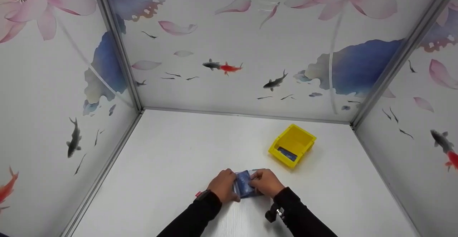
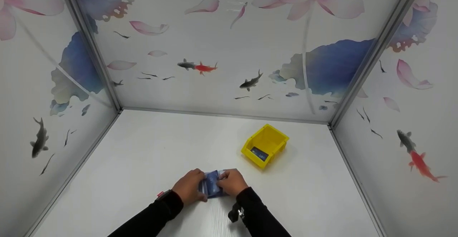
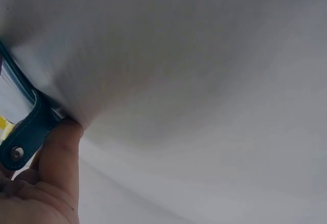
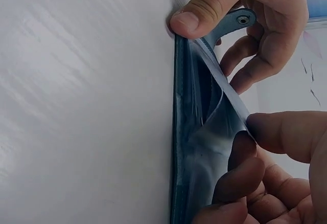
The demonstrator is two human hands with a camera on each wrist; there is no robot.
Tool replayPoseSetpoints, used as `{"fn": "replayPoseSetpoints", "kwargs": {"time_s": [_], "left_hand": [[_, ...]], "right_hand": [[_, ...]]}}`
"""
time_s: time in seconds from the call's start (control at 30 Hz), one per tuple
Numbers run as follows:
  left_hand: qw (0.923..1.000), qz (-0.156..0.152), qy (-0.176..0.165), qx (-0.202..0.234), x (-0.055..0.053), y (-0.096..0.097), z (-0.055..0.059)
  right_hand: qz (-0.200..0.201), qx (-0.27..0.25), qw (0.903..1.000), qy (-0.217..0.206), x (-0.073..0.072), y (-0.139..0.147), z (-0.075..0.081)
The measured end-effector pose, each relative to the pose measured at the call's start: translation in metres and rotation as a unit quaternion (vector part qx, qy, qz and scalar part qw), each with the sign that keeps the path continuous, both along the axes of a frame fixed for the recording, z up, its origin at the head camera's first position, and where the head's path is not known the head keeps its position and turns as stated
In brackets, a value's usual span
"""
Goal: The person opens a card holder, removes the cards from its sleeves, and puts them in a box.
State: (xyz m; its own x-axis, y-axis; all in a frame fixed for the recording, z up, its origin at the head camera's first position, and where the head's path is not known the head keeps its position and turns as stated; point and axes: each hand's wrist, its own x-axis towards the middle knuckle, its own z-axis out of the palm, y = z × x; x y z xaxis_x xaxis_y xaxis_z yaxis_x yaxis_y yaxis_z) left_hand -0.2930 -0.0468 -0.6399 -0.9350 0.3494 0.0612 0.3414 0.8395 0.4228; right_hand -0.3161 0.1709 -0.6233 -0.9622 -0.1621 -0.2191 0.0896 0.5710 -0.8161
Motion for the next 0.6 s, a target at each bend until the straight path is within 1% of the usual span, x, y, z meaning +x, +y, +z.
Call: {"fn": "replayPoseSetpoints", "kwargs": {"time_s": [0.03,0.13,0.17,0.3,0.43,0.6], "left_hand": [[1.0,-0.001,0.001,-0.002,0.0,0.0,0.001],[1.0,0.002,-0.001,-0.006,0.0,0.001,-0.001],[1.0,0.003,-0.001,-0.007,-0.001,0.001,-0.003],[0.9999,0.0,0.005,-0.01,-0.002,0.001,-0.004],[0.9999,-0.001,0.01,-0.01,-0.002,0.0,-0.004],[1.0,-0.002,0.003,-0.001,-0.001,0.0,0.0]], "right_hand": [[0.0,0.0,1.0,0.002,0.0,0.001,0.0],[-0.002,-0.008,1.0,0.0,0.0,0.005,0.003],[-0.005,-0.01,0.9999,-0.004,0.0,0.007,0.003],[-0.021,-0.018,0.9995,-0.018,-0.002,0.01,0.007],[-0.032,-0.006,0.9994,-0.015,-0.003,0.013,0.011],[-0.034,0.025,0.9991,0.006,-0.004,0.015,0.018]]}}
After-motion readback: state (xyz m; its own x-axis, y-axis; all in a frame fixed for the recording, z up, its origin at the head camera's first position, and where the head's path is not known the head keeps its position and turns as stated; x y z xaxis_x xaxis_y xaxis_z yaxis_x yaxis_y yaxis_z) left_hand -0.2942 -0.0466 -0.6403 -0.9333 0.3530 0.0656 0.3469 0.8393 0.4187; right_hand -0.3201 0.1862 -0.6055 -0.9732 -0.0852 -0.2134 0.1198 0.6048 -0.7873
